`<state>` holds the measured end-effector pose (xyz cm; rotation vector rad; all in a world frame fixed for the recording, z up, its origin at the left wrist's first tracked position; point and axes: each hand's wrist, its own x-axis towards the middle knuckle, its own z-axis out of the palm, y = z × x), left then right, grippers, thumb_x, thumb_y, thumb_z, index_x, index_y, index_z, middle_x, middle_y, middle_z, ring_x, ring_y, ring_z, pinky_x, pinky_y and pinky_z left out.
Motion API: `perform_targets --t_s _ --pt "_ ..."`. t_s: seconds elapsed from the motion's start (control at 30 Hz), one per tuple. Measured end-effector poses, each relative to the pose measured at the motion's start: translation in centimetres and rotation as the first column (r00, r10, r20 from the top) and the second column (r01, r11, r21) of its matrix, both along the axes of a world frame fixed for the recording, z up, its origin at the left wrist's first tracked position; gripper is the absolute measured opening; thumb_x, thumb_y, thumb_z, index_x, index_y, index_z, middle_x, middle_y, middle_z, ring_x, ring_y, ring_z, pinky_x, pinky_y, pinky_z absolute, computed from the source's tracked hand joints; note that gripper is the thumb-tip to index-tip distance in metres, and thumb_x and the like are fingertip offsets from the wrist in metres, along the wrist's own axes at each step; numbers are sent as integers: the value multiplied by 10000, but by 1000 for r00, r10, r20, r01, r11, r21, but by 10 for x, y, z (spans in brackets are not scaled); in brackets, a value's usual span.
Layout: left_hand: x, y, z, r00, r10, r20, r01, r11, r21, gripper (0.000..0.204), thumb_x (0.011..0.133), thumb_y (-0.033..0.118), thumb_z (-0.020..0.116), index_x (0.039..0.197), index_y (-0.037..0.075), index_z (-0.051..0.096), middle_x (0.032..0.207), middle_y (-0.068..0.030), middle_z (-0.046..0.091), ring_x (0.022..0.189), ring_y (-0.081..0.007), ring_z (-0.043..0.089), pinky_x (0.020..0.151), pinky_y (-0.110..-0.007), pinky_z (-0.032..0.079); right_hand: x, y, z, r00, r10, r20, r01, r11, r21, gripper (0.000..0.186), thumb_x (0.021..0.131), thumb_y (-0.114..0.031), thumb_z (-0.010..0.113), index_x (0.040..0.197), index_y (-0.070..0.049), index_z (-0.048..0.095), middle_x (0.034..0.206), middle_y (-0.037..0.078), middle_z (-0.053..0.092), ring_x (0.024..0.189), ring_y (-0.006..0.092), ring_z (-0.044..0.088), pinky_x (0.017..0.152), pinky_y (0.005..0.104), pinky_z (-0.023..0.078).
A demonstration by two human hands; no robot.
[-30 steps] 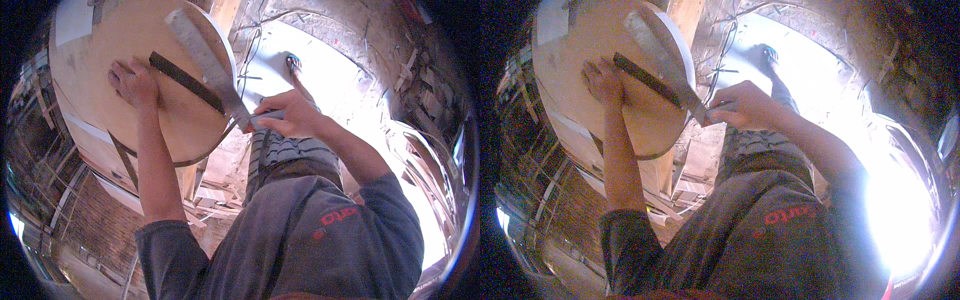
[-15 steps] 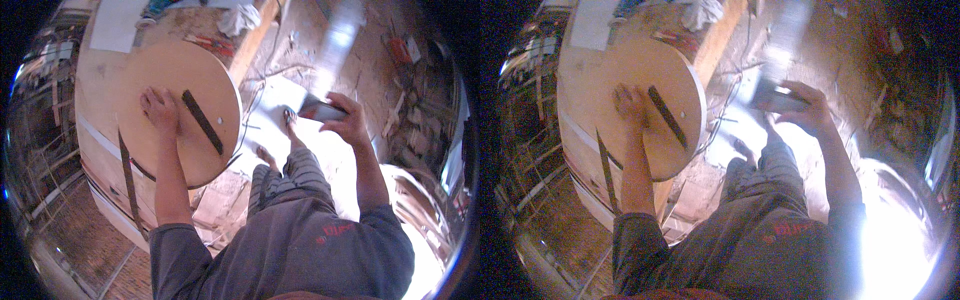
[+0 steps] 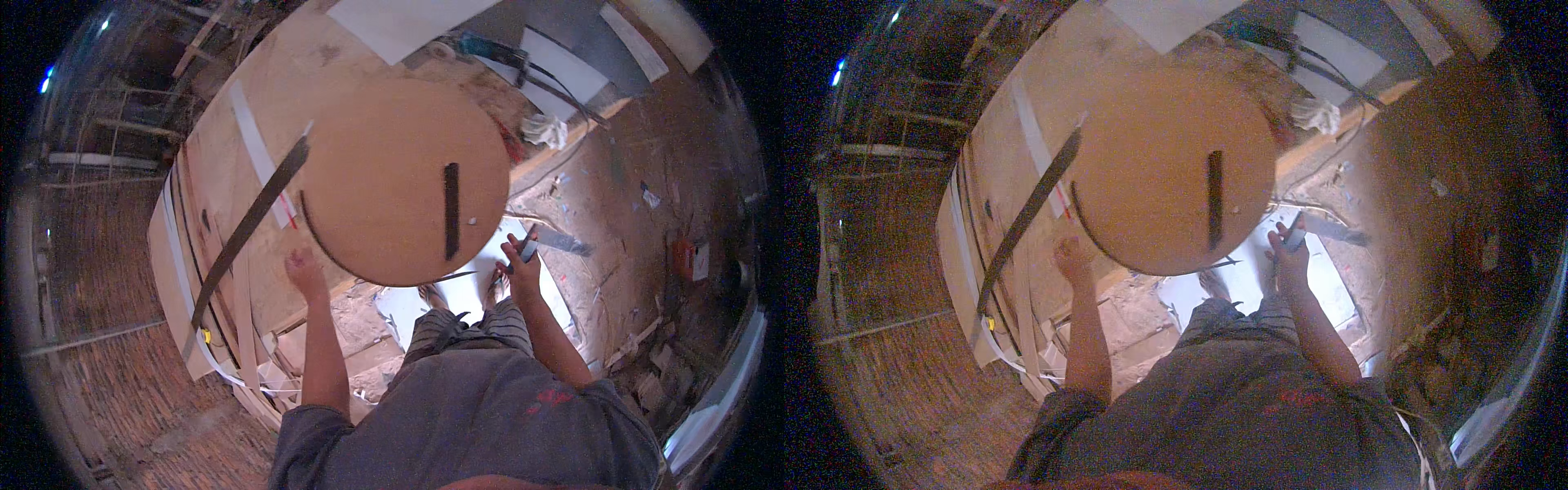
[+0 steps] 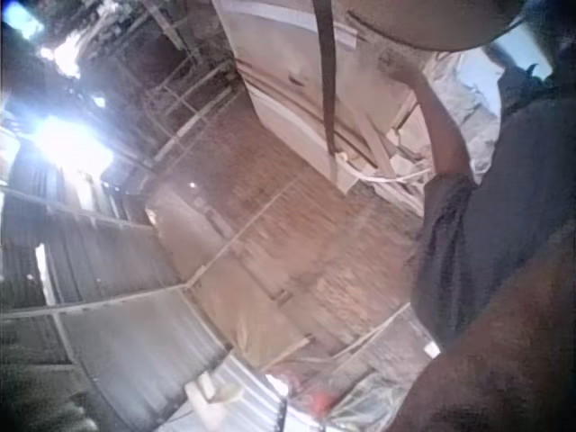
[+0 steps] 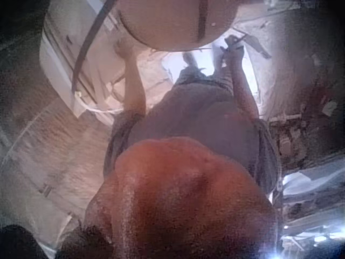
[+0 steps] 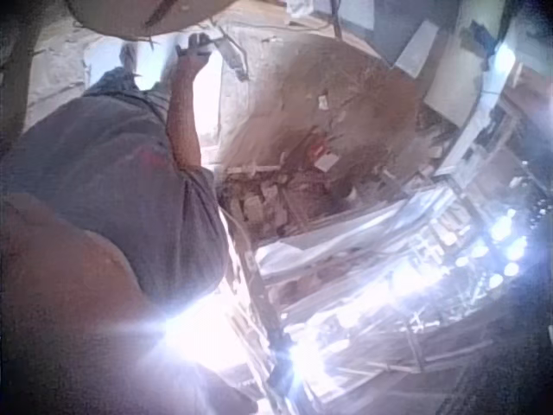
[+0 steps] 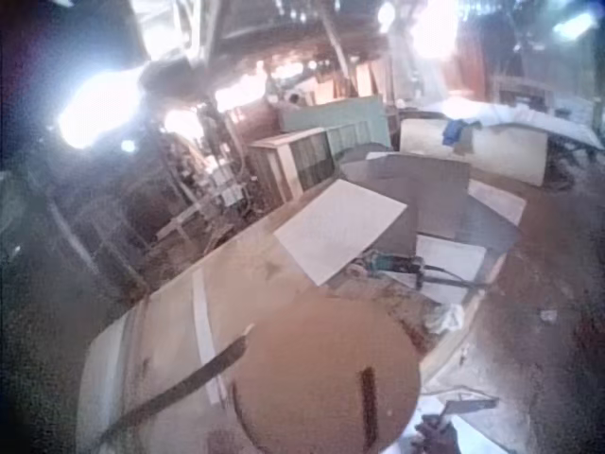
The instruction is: The person marks a circular wooden piece with a pencil and ruler, then uses a handheld power sander to smooth the edges. The person repeatedly flips the piece and continues sanding different sections.
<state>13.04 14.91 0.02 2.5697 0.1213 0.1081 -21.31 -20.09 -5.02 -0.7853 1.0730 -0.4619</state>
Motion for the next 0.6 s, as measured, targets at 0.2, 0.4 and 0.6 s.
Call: perform_targets --t_s 0.2,0.4,0.6 --pt "9 20 -67 901 -99 -423 -228 720 -656 593 938 450 801 1300 8 638 1036 -75 684 873 -211 661 758 -349 540 39 19 9 976 29 218 -56 992 116 751 987 -291 761 1623 -249 364 1337 49 654 1179 220 678 863 484 623" --pt "9 -10 -65 815 -218 -537 -366 524 -769 692 925 451 802 1407 21 553 1186 -117 690 1014 -270 694 750 -422 608 54 20 0 986 4 168 -16 998 68 751 961 -199 763 1610 -240 387 1286 55 698 1071 216 727 807 468 661" --pt "-2 -40 -4 674 -301 -675 -539 425 -727 655 967 390 734 1460 25 503 1362 -198 634 1204 -384 671 971 -611 578 51 14 11 986 4 168 -12 999 48 664 958 -163 750 1562 -188 474 1254 65 722 1043 216 740 818 502 659"
